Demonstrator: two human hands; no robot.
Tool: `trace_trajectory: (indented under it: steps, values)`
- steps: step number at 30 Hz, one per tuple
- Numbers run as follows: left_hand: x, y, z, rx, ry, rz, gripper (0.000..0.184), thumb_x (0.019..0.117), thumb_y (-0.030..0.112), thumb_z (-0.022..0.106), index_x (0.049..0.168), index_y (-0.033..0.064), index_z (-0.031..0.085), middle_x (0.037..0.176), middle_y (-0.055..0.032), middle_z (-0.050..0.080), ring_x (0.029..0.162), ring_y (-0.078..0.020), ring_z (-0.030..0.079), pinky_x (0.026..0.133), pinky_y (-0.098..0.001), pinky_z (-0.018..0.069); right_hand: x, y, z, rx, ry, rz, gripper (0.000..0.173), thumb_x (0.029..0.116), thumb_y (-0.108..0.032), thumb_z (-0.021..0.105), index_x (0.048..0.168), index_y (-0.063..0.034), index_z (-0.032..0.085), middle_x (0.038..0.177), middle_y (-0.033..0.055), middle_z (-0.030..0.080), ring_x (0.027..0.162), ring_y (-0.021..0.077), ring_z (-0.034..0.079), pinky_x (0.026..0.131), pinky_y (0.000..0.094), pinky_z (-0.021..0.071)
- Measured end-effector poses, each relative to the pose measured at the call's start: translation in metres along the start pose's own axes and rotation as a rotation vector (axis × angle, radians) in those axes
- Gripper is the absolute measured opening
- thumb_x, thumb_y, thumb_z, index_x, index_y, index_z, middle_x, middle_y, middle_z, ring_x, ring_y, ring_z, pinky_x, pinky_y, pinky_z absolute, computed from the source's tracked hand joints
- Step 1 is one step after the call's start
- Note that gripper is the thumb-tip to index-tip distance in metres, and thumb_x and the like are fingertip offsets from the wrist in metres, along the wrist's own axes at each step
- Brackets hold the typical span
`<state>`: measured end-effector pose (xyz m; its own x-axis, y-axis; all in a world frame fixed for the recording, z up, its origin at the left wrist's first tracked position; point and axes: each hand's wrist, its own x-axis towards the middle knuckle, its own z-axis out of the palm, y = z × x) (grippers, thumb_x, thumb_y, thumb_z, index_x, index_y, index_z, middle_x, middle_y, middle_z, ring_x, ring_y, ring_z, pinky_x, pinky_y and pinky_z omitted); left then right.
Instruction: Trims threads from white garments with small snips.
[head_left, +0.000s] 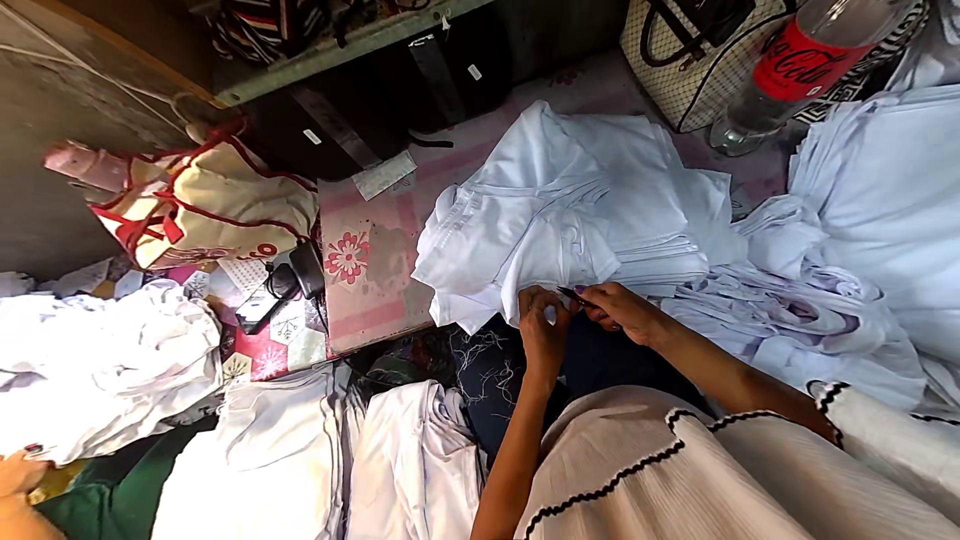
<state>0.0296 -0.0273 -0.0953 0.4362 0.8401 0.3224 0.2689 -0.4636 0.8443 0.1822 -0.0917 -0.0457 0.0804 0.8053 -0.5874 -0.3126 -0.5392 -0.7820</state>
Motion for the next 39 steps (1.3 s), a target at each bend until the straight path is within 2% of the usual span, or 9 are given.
trace_trajectory:
  steps: [10, 12, 14, 16, 20, 25, 30, 36, 39]
  values:
    - [-0.01, -0.001, -0.011, 0.18, -0.076, 0.018, 0.005, 0.0802, 0.0, 0.069, 0.079, -0.0038, 0.067, 0.096, -0.0191, 0.065, 0.087, -0.0254, 0.066, 0.076, -0.0339, 0.0559, -0.005, 0.0, -0.002, -0.039, -0.003, -0.081, 0.037, 0.1129, -0.029, 0.037, 0.1, -0.0075, 0.064, 0.059, -0.0119, 0.039, 0.046, -0.0017, 0.031, 0.044, 0.0157, 0.0265]
    - [-0.014, 0.0, -0.017, 0.236, -0.112, 0.016, 0.007, 0.0803, 0.002, 0.07, 0.078, -0.0039, 0.066, 0.096, -0.0198, 0.066, 0.088, -0.0301, 0.067, 0.076, -0.0414, 0.0559, -0.011, -0.004, 0.002, -0.291, 0.065, -0.287, 0.04, 0.1125, -0.028, 0.035, 0.104, -0.0047, 0.067, 0.065, -0.0089, 0.044, 0.053, -0.0003, 0.037, 0.051, 0.0176, 0.033]
    - [-0.018, 0.001, -0.021, 0.284, -0.127, 0.008, 0.007, 0.0814, 0.002, 0.069, 0.08, -0.0049, 0.067, 0.097, -0.0214, 0.067, 0.09, -0.0341, 0.068, 0.078, -0.0457, 0.0561, -0.01, -0.004, 0.009, -0.651, 0.208, -0.556, 0.033, 0.1072, -0.027, 0.051, 0.109, -0.0005, 0.07, 0.079, 0.0053, 0.064, 0.068, 0.0123, 0.056, 0.067, 0.0316, 0.0483]
    - [-0.018, 0.004, -0.023, 0.351, -0.134, -0.015, 0.008, 0.0835, 0.001, 0.069, 0.082, -0.0065, 0.068, 0.099, -0.0235, 0.068, 0.093, -0.0371, 0.068, 0.081, -0.0473, 0.0564, 0.002, -0.001, 0.018, -0.978, 0.385, -0.759, 0.033, 0.0968, -0.029, 0.069, 0.108, 0.0019, 0.069, 0.082, 0.0154, 0.071, 0.069, 0.0304, 0.069, 0.062, 0.0491, 0.0544]
    - [-0.014, 0.008, -0.027, 0.451, -0.031, -0.077, 0.014, 0.0891, -0.001, 0.064, 0.096, -0.0109, 0.07, 0.104, -0.0283, 0.068, 0.1, -0.0403, 0.068, 0.089, -0.0463, 0.0566, 0.026, 0.002, 0.018, -1.23, 0.541, -0.849, 0.013, 0.0916, -0.011, 0.068, 0.098, 0.0002, 0.071, 0.078, 0.0165, 0.07, 0.062, 0.0355, 0.069, 0.052, 0.0512, 0.0517]
    - [0.007, 0.026, -0.027, -0.065, 0.047, -0.211, 0.053, 0.0916, 0.008, 0.072, 0.133, -0.0185, 0.053, 0.11, -0.0256, 0.07, 0.093, -0.0228, 0.072, 0.085, -0.0334, 0.0588, 0.017, -0.012, 0.01, -0.965, 0.343, -0.691, 0.018, 0.0963, -0.013, 0.067, 0.103, 0.0019, 0.075, 0.088, 0.0199, 0.073, 0.082, 0.0384, 0.072, 0.073, 0.0593, 0.0537]
    - [0.02, 0.019, -0.008, -0.539, 0.216, -0.271, 0.056, 0.0878, -0.01, 0.068, 0.135, -0.0212, 0.042, 0.084, -0.0083, 0.073, 0.073, -0.0095, 0.072, 0.074, -0.0269, 0.0624, 0.014, -0.022, 0.006, -0.805, 0.219, -0.6, 0.023, 0.0989, -0.017, 0.064, 0.105, 0.0019, 0.075, 0.09, 0.0176, 0.073, 0.085, 0.0293, 0.07, 0.081, 0.0496, 0.0538]
    - [-0.009, 0.028, -0.056, 0.043, -0.216, -0.334, 0.024, 0.0973, 0.003, 0.061, 0.117, -0.0095, 0.068, 0.088, -0.015, 0.074, 0.076, -0.0197, 0.072, 0.075, -0.0373, 0.0604, 0.012, -0.021, -0.002, -0.797, 0.147, -0.493, 0.02, 0.0977, -0.013, 0.064, 0.109, 0.0003, 0.073, 0.087, 0.0139, 0.069, 0.077, 0.0214, 0.062, 0.075, 0.041, 0.0506]
    - [-0.006, 0.057, -0.053, 0.241, -0.098, -0.142, 0.017, 0.0963, 0.006, 0.064, 0.105, -0.0057, 0.074, 0.096, -0.0191, 0.072, 0.078, -0.0226, 0.071, 0.073, -0.0345, 0.0603, 0.013, -0.021, 0.001, -0.801, 0.086, -0.414, 0.023, 0.0974, -0.015, 0.068, 0.115, -0.001, 0.071, 0.087, 0.0107, 0.065, 0.075, 0.0168, 0.055, 0.074, 0.0359, 0.0476]
